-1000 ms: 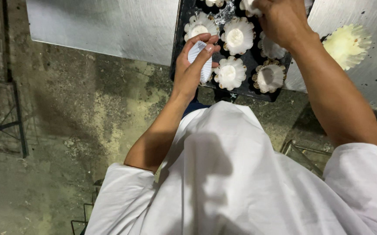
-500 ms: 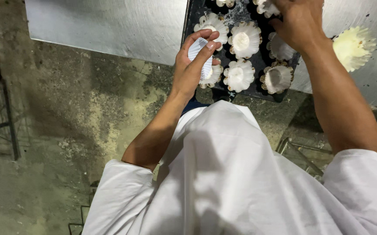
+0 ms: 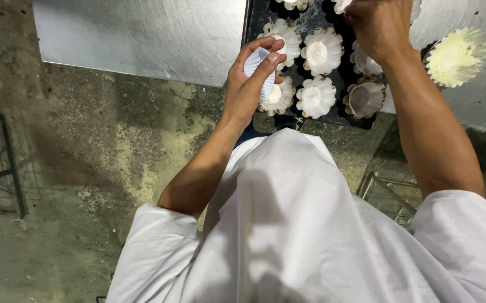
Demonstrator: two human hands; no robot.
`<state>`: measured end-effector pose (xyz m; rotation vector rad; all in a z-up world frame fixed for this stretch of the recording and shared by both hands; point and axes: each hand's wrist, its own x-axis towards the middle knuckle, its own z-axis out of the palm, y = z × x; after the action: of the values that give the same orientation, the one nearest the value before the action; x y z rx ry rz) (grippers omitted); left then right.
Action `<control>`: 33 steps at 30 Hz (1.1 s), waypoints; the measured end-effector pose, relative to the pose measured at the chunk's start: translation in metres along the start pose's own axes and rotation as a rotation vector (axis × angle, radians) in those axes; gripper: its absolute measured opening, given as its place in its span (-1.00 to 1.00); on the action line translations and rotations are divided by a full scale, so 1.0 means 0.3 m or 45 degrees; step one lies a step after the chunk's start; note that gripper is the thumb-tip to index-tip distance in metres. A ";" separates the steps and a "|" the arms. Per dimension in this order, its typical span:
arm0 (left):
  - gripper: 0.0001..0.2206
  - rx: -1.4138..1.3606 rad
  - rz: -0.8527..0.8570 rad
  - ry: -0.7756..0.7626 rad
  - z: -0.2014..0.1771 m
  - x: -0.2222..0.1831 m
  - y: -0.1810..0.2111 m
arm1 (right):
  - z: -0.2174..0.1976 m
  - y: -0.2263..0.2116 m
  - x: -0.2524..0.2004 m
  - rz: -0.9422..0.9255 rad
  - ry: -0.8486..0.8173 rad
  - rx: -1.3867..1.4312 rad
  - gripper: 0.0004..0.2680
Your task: The person places paper liners into metal baking molds arranged on a tray, using their hands to separate and press each liner into a mold.
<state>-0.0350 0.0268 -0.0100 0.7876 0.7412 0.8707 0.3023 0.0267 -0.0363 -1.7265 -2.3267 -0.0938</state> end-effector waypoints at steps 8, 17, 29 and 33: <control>-0.48 0.061 -0.004 -0.010 -0.007 0.008 0.000 | -0.067 -0.044 -0.016 0.163 -0.086 0.124 -0.80; -0.62 -0.212 -0.102 -0.097 0.094 0.036 -0.035 | -0.203 0.140 -0.563 1.361 0.835 0.600 -0.83; -0.59 -0.326 -0.246 -0.132 0.346 0.094 -0.208 | -0.258 -0.149 -0.167 0.170 0.322 0.400 -0.86; -0.60 -0.517 -0.238 -0.087 0.438 0.152 -0.281 | -0.390 -0.171 -0.236 0.522 0.352 0.625 -0.86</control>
<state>0.1237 -0.0059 -0.0246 0.3781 0.5427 0.7863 0.2910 -0.0775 0.0653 -1.7505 -1.5940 0.2712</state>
